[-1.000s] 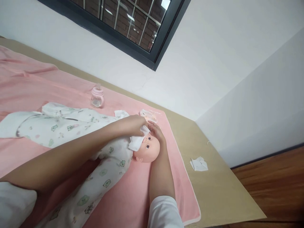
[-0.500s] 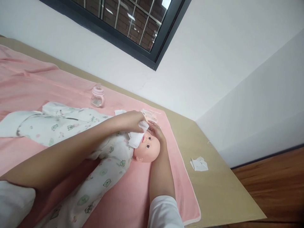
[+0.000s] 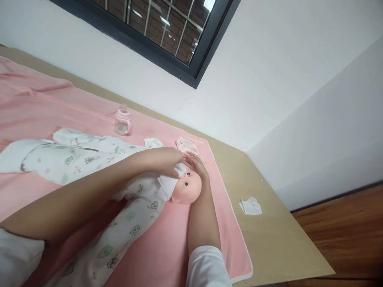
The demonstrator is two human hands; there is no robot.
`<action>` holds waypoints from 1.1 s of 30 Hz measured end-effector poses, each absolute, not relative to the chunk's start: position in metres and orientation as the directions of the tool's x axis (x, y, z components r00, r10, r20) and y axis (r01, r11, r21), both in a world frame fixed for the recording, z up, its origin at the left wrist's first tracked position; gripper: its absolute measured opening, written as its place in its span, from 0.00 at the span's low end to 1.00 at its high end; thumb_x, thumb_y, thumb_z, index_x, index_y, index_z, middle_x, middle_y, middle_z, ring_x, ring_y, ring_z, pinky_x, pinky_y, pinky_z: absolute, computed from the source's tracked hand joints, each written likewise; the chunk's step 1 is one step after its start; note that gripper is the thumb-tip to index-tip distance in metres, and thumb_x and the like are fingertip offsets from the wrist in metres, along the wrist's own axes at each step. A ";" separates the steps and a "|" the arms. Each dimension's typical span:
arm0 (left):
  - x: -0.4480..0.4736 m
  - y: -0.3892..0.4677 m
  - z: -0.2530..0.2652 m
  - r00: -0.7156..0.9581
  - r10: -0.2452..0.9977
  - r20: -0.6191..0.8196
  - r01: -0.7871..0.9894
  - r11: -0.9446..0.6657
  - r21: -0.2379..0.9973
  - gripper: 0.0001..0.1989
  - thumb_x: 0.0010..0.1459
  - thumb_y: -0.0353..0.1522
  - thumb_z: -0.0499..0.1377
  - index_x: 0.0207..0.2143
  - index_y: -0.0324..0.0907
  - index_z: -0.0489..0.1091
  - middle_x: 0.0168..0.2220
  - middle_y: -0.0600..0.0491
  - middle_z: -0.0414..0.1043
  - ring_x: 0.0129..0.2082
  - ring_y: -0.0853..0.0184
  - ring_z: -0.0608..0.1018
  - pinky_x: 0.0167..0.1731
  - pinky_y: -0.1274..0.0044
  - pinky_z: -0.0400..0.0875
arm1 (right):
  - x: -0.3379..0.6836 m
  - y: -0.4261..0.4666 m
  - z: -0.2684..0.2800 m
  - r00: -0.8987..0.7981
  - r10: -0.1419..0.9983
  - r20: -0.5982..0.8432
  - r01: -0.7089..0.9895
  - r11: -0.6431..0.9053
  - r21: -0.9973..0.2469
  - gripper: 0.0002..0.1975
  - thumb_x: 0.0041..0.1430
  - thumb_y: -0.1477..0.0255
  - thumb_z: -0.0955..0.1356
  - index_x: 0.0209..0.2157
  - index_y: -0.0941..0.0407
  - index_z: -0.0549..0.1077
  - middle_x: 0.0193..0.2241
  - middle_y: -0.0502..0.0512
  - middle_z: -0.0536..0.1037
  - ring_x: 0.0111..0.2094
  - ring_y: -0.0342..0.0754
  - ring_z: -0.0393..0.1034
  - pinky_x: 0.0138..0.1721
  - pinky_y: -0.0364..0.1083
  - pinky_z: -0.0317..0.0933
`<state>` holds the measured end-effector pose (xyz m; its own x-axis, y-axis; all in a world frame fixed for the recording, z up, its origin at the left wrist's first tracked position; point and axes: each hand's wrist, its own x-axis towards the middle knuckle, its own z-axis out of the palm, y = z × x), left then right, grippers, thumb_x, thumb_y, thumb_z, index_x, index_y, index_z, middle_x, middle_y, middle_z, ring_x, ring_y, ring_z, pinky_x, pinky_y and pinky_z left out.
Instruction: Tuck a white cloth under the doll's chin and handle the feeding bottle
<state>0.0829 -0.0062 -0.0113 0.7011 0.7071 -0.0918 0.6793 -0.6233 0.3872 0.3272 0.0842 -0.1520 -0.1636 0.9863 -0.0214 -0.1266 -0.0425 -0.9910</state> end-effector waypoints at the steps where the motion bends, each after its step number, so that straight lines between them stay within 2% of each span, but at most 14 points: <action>1: 0.083 -0.006 -0.012 0.705 0.701 -0.105 0.678 -0.624 0.388 0.09 0.48 0.34 0.56 0.20 0.42 0.57 0.21 0.55 0.62 0.20 0.68 0.65 0.20 0.76 0.50 | 0.327 0.084 -0.152 -0.160 0.987 -0.028 -0.127 -0.049 -0.991 0.18 0.55 0.70 0.70 0.47 0.58 0.69 0.38 0.53 0.80 0.45 0.47 0.73 0.56 0.52 0.61; 17: 0.083 -0.008 -0.007 0.689 0.699 -0.192 0.710 -0.599 0.369 0.06 0.51 0.33 0.54 0.23 0.42 0.61 0.22 0.55 0.62 0.22 0.67 0.64 0.23 0.75 0.52 | 0.324 0.082 -0.148 -0.129 0.990 -0.059 -0.148 -0.078 -0.986 0.18 0.53 0.72 0.71 0.45 0.57 0.69 0.38 0.55 0.80 0.46 0.48 0.73 0.53 0.51 0.64; 27: 0.082 -0.011 0.001 0.673 0.714 -0.193 0.732 -0.605 0.314 0.07 0.54 0.33 0.54 0.25 0.42 0.60 0.24 0.54 0.64 0.25 0.64 0.68 0.25 0.74 0.54 | 0.323 0.082 -0.146 -0.123 0.989 -0.080 -0.145 -0.097 -0.985 0.17 0.54 0.72 0.70 0.46 0.58 0.68 0.38 0.54 0.80 0.44 0.45 0.73 0.53 0.49 0.64; 33: 0.081 -0.005 -0.004 0.676 0.721 -0.151 0.724 -0.611 0.321 0.06 0.52 0.31 0.53 0.24 0.42 0.60 0.25 0.53 0.67 0.26 0.63 0.70 0.25 0.74 0.54 | 0.322 0.080 -0.146 -0.117 0.990 -0.080 -0.133 -0.096 -0.986 0.16 0.55 0.72 0.70 0.46 0.57 0.68 0.38 0.53 0.80 0.42 0.44 0.73 0.53 0.48 0.63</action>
